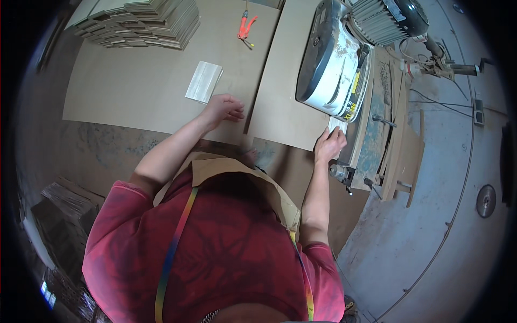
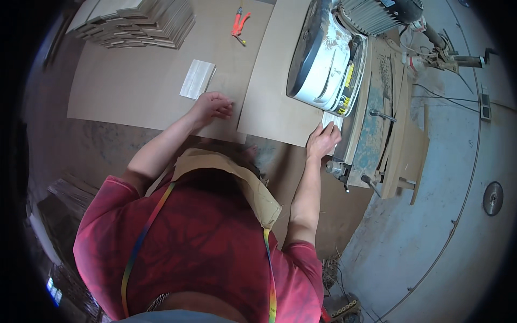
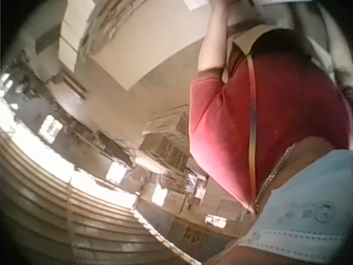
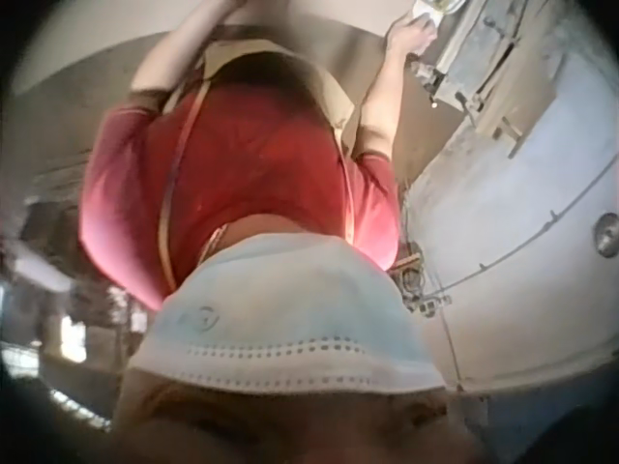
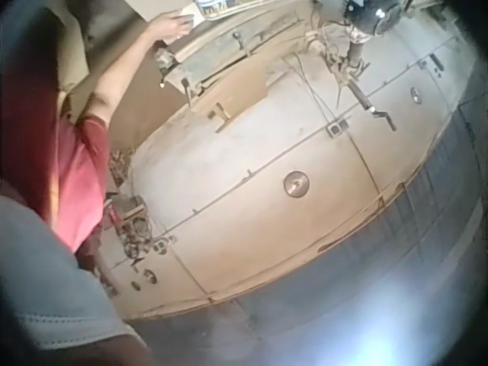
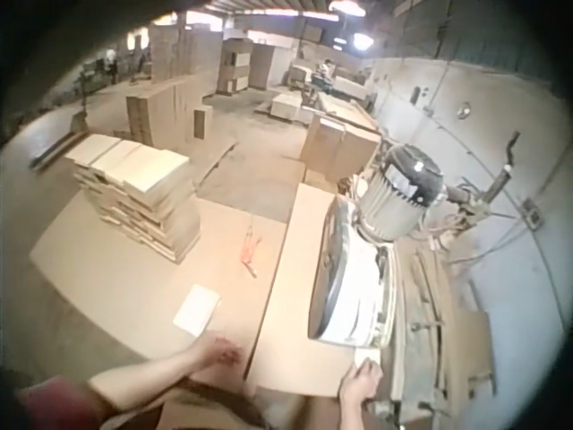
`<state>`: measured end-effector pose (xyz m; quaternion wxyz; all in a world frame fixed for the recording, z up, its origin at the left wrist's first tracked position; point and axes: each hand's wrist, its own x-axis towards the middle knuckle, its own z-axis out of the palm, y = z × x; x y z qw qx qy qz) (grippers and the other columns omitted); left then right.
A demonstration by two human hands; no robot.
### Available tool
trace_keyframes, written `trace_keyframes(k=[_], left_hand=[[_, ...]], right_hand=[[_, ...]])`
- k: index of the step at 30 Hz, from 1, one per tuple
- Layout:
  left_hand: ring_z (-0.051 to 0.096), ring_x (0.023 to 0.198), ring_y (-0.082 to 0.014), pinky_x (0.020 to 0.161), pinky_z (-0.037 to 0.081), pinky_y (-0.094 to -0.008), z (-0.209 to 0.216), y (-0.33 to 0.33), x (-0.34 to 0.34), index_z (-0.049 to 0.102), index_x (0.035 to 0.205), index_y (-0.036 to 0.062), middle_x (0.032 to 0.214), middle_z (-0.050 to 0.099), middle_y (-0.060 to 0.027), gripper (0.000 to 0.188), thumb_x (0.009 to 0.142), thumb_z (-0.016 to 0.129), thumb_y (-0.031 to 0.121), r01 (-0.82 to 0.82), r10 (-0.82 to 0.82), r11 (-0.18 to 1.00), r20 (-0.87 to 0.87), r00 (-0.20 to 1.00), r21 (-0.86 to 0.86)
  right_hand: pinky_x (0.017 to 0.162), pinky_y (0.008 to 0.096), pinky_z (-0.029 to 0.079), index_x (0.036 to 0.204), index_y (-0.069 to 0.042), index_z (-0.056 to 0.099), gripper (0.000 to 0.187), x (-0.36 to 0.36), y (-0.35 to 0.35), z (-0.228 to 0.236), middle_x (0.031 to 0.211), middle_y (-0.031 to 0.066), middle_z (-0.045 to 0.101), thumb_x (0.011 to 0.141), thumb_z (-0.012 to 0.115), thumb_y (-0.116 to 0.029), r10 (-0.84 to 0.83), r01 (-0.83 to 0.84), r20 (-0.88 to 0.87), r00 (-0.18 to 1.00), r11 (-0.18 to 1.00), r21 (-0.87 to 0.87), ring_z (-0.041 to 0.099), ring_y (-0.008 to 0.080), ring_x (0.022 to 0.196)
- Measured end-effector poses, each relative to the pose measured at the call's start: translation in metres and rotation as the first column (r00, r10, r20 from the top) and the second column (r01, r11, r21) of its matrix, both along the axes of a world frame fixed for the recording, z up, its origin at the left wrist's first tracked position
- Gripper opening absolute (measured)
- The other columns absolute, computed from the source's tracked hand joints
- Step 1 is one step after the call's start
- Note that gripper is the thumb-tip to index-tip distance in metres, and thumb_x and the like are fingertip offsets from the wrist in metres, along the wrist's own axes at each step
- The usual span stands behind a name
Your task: Sanding the faces and edges of wooden blocks using a stationary belt sander machine.
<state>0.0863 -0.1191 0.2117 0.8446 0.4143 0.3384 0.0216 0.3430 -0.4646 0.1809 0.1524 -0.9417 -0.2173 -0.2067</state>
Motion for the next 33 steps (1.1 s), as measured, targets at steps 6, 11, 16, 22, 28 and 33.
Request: trace_keyframes(k=[6,11,16,22,28,33], left_hand=[[0.078,0.085,-0.0235,0.079,0.064,-0.0331,-0.008,0.033,-0.024,0.075,0.112,-0.0018,0.101,0.077,-0.0124,0.027,0.098,0.081,0.02,-0.105,0.155,0.921,-0.106,0.982,0.375],[0.078,0.101,-0.0276,0.091,0.062,-0.0358,-0.034,0.088,-0.054,0.073,0.125,-0.0054,0.117,0.078,-0.017,0.052,0.093,0.085,0.033,-0.002,0.402,0.622,-0.317,0.859,0.783],[0.072,0.124,-0.0377,0.108,0.056,-0.0424,-0.107,0.121,-0.044,0.067,0.141,-0.0081,0.136,0.074,-0.0255,0.087,0.087,0.084,0.058,0.204,0.342,0.575,-0.459,0.82,0.792],[0.076,0.102,-0.0398,0.09,0.061,-0.0469,-0.145,0.091,-0.031,0.074,0.121,-0.0125,0.118,0.076,-0.0288,0.086,0.088,0.078,0.067,0.359,0.196,0.605,-0.57,0.798,0.711],[0.076,0.088,-0.0396,0.08,0.062,-0.0478,-0.166,0.09,-0.037,0.074,0.112,-0.0155,0.101,0.077,-0.03,0.085,0.09,0.076,0.067,0.255,0.271,0.655,-0.536,0.799,0.711],[0.076,0.088,-0.042,0.079,0.062,-0.0477,-0.124,0.093,-0.043,0.073,0.115,-0.0151,0.102,0.077,-0.0302,0.084,0.093,0.075,0.066,0.33,0.008,0.804,-0.565,0.825,0.494]], right_hand=[[0.111,0.05,0.051,0.13,0.004,0.075,0.038,-0.045,-0.004,0.019,0.139,0.0286,0.064,0.103,0.072,-0.023,-0.019,0.025,-0.072,0.997,0.997,0.079,0.059,0.0449,0.126],[0.101,0.0409,0.058,0.132,0.005,0.074,0.034,-0.114,0.025,0.065,0.139,0.0235,0.068,0.105,0.069,-0.015,0.202,-0.067,-0.286,0.937,0.906,0.418,0.069,0.0346,0.12],[0.089,0.0365,0.06,0.136,0.004,0.071,0.039,-0.153,0.152,0.092,0.121,0.0179,0.075,0.106,0.07,-0.021,0.702,-0.434,-0.546,0.457,0.712,0.552,0.074,0.0281,0.099],[0.074,0.0335,0.055,0.119,0.002,0.073,0.039,-0.167,0.282,-0.104,0.093,0.0098,0.071,0.109,0.069,-0.036,0.429,-0.037,-0.899,0.09,0.903,0.428,0.063,0.0198,0.078],[0.069,0.0336,0.055,0.117,0.005,0.07,0.034,-0.173,0.299,-0.089,0.096,0.0114,0.071,0.109,0.07,-0.028,0.282,0.261,-0.959,0.002,0.926,0.273,0.063,0.0187,0.074],[0.072,0.036,0.06,0.128,0.007,0.065,0.038,-0.168,0.288,-0.067,0.103,0.014,0.074,0.105,0.075,-0.022,0.556,0.499,-0.819,-0.141,0.754,0.427,0.07,0.0214,0.08]])
